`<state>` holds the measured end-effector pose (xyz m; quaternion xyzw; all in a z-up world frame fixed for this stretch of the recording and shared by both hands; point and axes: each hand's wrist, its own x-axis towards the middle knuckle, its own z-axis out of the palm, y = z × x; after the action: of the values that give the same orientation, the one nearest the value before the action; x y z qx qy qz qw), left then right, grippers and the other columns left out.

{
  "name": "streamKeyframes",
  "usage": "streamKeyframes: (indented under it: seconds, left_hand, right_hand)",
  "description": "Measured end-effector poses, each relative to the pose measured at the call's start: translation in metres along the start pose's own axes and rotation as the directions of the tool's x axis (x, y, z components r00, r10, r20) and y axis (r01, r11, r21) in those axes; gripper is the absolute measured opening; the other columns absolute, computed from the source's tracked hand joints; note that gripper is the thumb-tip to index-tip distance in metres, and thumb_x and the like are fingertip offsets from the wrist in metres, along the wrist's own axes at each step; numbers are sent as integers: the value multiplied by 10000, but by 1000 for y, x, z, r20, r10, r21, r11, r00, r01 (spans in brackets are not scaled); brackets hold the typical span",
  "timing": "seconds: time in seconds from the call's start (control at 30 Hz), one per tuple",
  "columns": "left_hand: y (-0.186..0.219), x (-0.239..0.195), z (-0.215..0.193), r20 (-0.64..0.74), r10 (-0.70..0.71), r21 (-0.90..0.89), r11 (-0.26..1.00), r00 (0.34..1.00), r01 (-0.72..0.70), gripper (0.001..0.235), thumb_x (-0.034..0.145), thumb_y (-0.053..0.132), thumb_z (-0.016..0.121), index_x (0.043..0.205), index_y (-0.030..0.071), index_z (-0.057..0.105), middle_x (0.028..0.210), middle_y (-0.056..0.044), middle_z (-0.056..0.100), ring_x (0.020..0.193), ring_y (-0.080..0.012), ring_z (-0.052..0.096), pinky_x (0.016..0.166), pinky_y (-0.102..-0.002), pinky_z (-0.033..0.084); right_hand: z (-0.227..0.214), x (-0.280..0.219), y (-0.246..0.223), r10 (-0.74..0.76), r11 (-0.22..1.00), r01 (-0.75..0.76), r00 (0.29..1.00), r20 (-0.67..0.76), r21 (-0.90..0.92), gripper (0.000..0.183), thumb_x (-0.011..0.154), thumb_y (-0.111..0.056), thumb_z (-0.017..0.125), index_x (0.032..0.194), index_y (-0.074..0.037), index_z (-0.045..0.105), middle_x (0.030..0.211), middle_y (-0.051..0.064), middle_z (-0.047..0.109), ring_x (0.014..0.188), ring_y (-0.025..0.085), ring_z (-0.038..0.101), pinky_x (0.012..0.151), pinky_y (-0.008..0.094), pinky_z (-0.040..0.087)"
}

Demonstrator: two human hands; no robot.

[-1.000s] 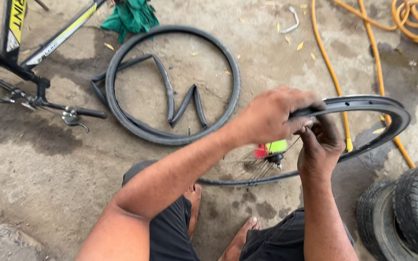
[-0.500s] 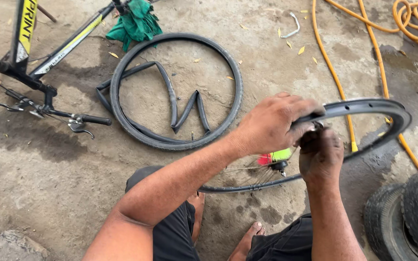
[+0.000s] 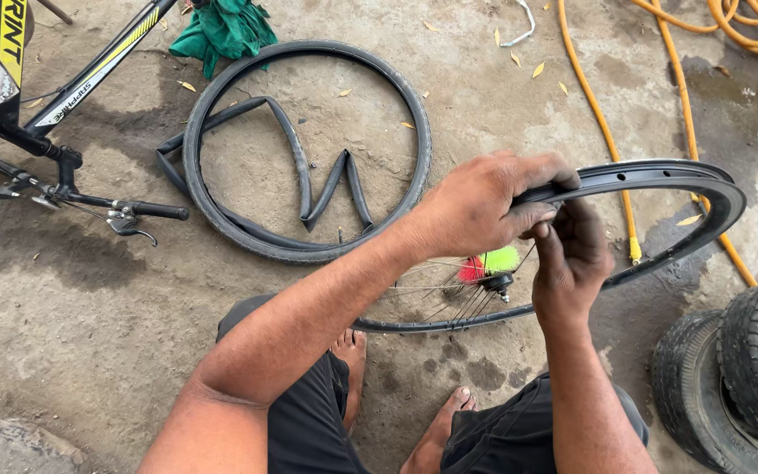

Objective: The person sits on the ground and uses a metal ring tool to press a rubber strip into the channel of a bicycle wheel rim. They rotate the rim and continue pressing the strip along its length.

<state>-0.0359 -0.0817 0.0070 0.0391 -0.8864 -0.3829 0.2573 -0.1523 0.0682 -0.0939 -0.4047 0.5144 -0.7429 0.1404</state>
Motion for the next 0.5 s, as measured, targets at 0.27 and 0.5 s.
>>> streamKeyframes:
  seconds: [0.27, 0.5]
  left_hand:
    - [4, -4, 8, -73, 97, 117, 989, 993, -88, 287, 971, 250, 720, 1236, 154, 670, 1101, -37, 731, 1089, -236, 676, 987, -417, 547]
    - [12, -1, 4, -18, 30, 68, 997, 999, -28, 307, 943, 218, 709, 1241, 166, 655, 1068, -43, 723, 1085, -254, 659, 968, -425, 538]
  right_hand:
    - [-11, 1, 13, 34, 969, -6, 994, -108, 249, 131, 1176, -118, 598, 1240, -4, 601, 1078, 49, 662, 909, 91, 617, 822, 237, 548]
    - [-14, 9, 6, 253, 863, -180, 963, -93, 473, 252, 1154, -236, 596, 1117, 11, 627, 995, 120, 700, 863, 190, 693, 766, 308, 590]
